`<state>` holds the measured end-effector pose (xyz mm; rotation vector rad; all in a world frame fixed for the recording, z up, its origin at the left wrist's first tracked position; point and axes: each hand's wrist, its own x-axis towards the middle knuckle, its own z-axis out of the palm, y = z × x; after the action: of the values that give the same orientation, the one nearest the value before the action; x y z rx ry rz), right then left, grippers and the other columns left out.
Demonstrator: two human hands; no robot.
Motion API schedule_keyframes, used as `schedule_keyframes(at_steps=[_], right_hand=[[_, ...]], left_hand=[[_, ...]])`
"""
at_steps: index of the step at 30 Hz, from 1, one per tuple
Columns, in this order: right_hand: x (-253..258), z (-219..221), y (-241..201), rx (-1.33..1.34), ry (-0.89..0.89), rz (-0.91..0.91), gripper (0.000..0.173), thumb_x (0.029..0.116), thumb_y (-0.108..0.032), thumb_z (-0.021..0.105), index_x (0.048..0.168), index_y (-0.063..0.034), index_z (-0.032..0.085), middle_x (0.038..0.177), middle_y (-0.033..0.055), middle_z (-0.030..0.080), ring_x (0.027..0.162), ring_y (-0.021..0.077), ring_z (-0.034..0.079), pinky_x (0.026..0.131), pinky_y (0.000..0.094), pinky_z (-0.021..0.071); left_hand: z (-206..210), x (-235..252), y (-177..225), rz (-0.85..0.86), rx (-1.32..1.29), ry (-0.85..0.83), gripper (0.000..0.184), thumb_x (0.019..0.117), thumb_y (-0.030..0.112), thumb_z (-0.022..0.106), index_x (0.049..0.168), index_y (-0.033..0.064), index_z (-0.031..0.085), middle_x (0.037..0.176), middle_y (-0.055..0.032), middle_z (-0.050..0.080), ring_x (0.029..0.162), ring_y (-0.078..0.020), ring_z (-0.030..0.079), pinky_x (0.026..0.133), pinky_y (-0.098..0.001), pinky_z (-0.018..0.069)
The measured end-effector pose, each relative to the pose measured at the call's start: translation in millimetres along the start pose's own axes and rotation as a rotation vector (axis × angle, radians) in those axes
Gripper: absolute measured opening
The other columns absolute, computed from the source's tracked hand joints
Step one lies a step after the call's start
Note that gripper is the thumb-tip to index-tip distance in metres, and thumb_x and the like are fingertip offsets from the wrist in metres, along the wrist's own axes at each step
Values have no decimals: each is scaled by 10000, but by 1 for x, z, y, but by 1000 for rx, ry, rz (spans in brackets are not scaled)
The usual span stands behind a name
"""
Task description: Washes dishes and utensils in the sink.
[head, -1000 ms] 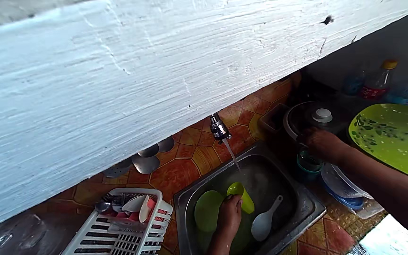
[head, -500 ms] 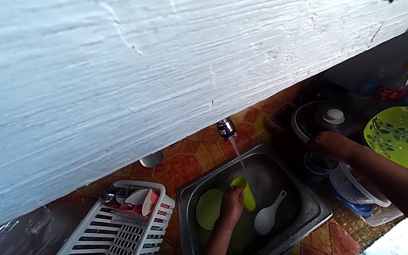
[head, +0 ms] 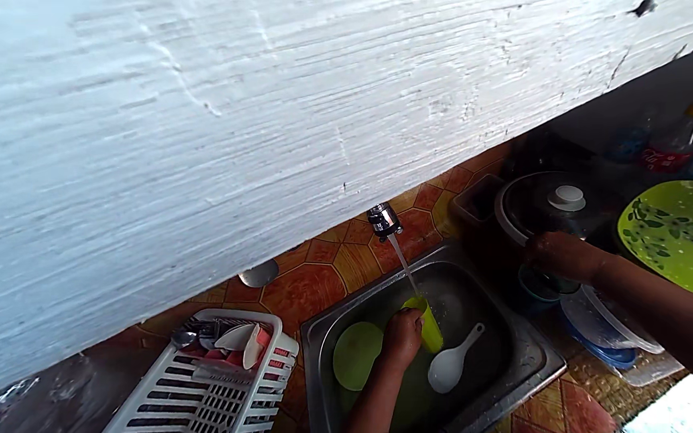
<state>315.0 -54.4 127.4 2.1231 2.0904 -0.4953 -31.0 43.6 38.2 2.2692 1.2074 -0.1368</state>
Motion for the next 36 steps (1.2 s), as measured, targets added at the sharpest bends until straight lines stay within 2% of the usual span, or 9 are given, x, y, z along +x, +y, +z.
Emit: schedule_keyframes(at_steps=[6,10,17,21,25,28,31,34,36], right_hand=[[0,0,0,-12,-30,3,189,999,-55,580,1119,-5,717,1150,248,687,1131,458,639,938,616,500],[3,-3,-5,0,-62,-7,149,990,-66,599,1052,29,696,1119,252,673,1111,447,635,920,610,494],[12,-17,-16,-119,-237,20,199,1007,-64,588,1159,41,662,1189,272,654,1175,473,612,966,633,487],[10,-26,-31,-192,-295,148,232,1036,-61,523,1206,32,650,1234,270,647,1186,475,614,928,653,504],[10,-25,-29,-309,-297,194,213,1021,-73,526,1152,28,662,1165,259,665,1111,463,644,852,643,520],[5,-33,-26,-338,-250,211,306,1027,-232,599,1130,44,681,1157,283,668,1122,490,631,882,671,497],[1,-49,-18,-379,-206,157,463,995,-398,666,1144,40,687,1170,263,672,1153,464,627,913,637,493],[-9,-69,-7,-231,-51,85,447,962,-453,702,1029,-12,733,1023,198,712,1043,394,669,892,591,498],[-16,-76,-6,1,146,-8,441,929,-453,747,815,-29,705,760,135,653,788,311,646,761,533,500]], left_hand=[[0,-1,0,-19,-7,-7,294,1064,153,501,1210,-3,702,1230,-182,688,1198,-295,641,1081,-448,469],[-1,1,1,-9,-8,-18,292,1061,153,504,1210,-6,700,1228,-187,685,1197,-298,639,1080,-446,468],[-6,12,7,12,36,-71,315,1072,154,483,1265,-10,670,1277,-200,662,1242,-317,615,1102,-461,454],[-7,20,8,7,71,-92,318,1076,162,481,1272,-4,667,1290,-199,654,1259,-318,605,1109,-463,448],[-7,24,7,-4,79,-91,310,1073,157,482,1260,-7,668,1282,-199,654,1252,-317,606,1103,-465,453],[-9,26,8,-4,82,-98,312,1075,160,481,1260,-9,667,1287,-202,652,1253,-321,605,1106,-467,450],[-12,31,6,-7,65,-110,314,1075,161,480,1258,-12,666,1285,-211,651,1256,-325,604,1108,-469,448],[-15,34,6,3,21,-75,311,1071,157,484,1250,-12,673,1277,-204,658,1248,-320,609,1103,-467,453],[-17,35,7,27,-9,-38,305,1067,152,494,1241,-18,678,1269,-205,661,1236,-313,617,1100,-455,457]])
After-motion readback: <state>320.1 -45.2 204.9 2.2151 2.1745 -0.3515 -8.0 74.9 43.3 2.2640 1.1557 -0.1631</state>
